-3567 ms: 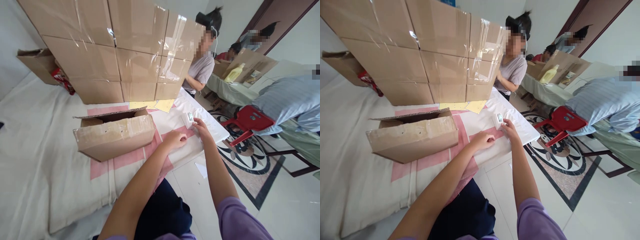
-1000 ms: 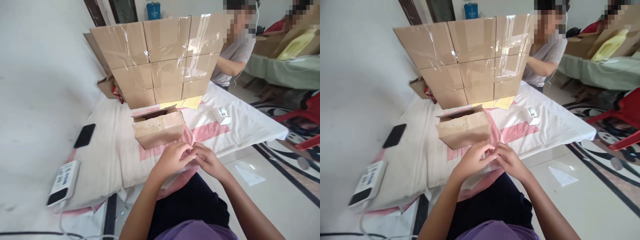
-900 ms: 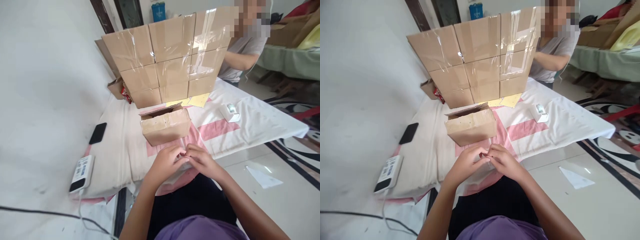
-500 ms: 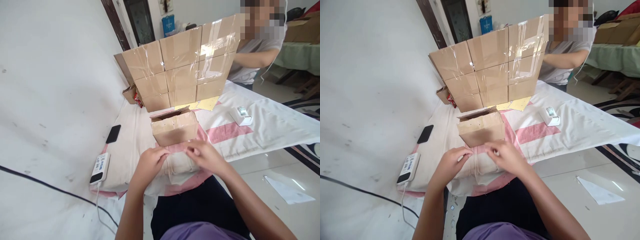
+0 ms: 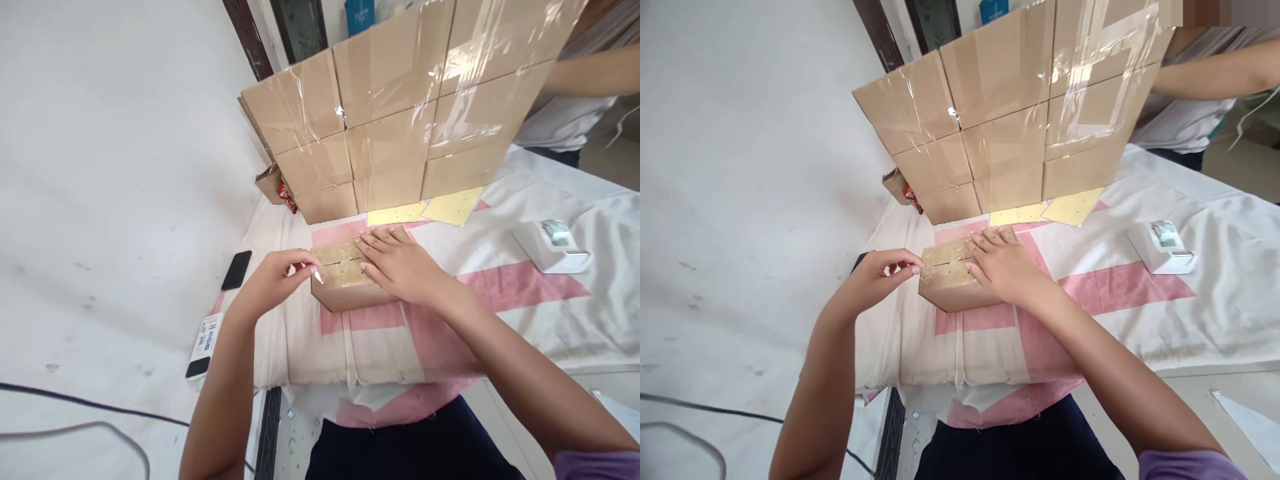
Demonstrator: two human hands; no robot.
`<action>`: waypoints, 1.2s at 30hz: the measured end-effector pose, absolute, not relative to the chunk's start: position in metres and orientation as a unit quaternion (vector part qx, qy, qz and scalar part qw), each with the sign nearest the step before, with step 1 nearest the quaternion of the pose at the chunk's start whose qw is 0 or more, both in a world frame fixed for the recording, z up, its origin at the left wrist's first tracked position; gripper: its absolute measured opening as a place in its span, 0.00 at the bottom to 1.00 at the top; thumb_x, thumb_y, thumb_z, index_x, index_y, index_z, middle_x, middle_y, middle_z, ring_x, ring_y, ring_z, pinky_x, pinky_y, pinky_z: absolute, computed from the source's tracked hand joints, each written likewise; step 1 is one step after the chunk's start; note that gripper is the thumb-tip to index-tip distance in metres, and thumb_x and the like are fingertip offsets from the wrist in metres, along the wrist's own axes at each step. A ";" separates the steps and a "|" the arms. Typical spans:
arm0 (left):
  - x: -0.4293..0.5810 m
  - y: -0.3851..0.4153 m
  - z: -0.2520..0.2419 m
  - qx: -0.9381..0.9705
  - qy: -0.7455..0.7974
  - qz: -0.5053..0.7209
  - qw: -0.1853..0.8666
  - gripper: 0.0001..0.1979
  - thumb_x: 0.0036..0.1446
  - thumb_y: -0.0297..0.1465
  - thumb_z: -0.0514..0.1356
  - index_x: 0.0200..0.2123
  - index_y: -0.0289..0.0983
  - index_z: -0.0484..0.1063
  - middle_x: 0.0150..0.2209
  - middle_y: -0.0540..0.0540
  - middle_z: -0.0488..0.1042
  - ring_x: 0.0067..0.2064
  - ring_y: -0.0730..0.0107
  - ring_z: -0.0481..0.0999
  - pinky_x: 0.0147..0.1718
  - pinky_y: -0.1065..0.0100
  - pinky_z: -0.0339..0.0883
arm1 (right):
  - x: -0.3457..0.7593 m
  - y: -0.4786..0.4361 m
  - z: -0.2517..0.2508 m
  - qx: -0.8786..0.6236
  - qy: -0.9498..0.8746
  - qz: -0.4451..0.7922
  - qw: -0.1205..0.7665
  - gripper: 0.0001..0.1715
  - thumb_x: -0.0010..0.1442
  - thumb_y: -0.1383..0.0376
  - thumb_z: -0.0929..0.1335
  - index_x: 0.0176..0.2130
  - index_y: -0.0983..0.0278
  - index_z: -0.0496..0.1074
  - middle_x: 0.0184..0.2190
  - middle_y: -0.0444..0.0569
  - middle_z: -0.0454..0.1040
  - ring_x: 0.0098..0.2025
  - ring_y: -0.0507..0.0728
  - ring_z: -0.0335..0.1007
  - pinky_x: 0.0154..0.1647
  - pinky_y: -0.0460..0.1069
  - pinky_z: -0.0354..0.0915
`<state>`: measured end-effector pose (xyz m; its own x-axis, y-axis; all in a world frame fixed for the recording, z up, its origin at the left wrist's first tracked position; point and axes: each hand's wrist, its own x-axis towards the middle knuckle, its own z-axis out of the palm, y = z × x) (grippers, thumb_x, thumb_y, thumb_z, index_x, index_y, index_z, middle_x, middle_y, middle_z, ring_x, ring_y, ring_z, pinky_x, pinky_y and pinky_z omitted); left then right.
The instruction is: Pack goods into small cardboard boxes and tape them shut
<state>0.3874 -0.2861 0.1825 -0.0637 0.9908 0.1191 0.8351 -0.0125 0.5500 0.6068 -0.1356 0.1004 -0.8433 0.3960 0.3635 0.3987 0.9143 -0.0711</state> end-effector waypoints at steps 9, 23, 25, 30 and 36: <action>0.376 -0.240 0.172 0.646 0.686 0.213 0.259 0.10 0.66 0.36 0.59 0.40 0.44 0.82 0.39 0.51 0.82 0.39 0.67 0.77 0.39 0.67 0.65 | 0.608 -0.131 0.101 -0.204 -0.958 0.003 0.202 0.32 0.75 0.56 0.56 0.67 0.73 0.67 0.67 0.62 0.67 0.70 0.73 0.60 0.67 0.67 0.55; 0.391 -0.230 0.162 0.636 0.695 0.195 0.274 0.07 0.61 0.35 0.63 0.38 0.43 0.82 0.34 0.52 0.80 0.34 0.70 0.72 0.34 0.69 0.64 | 0.611 -0.133 0.099 -0.190 -0.951 0.018 0.243 0.30 0.75 0.56 0.58 0.65 0.71 0.69 0.65 0.62 0.71 0.68 0.72 0.62 0.66 0.67 0.56; 0.393 -0.230 0.163 0.636 0.698 0.186 0.271 0.06 0.60 0.35 0.64 0.38 0.43 0.82 0.31 0.52 0.78 0.32 0.71 0.71 0.32 0.69 0.63 | 0.612 -0.133 0.098 -0.190 -0.950 0.022 0.248 0.30 0.75 0.55 0.58 0.65 0.70 0.69 0.65 0.61 0.71 0.68 0.72 0.62 0.66 0.67 0.56; 0.397 -0.232 0.165 0.638 0.701 0.178 0.263 0.06 0.61 0.35 0.64 0.38 0.43 0.81 0.32 0.53 0.77 0.33 0.71 0.72 0.33 0.70 0.63 | 0.612 -0.134 0.098 -0.196 -0.953 0.026 0.231 0.32 0.75 0.54 0.58 0.65 0.72 0.68 0.65 0.62 0.70 0.68 0.73 0.61 0.67 0.68 0.55; 0.400 -0.231 0.164 0.618 0.732 0.173 0.228 0.08 0.61 0.37 0.64 0.41 0.43 0.79 0.32 0.52 0.76 0.33 0.70 0.71 0.34 0.68 0.63 | 0.613 -0.134 0.099 -0.196 -0.952 0.027 0.232 0.32 0.75 0.55 0.58 0.65 0.72 0.69 0.65 0.62 0.70 0.68 0.73 0.61 0.67 0.68 0.54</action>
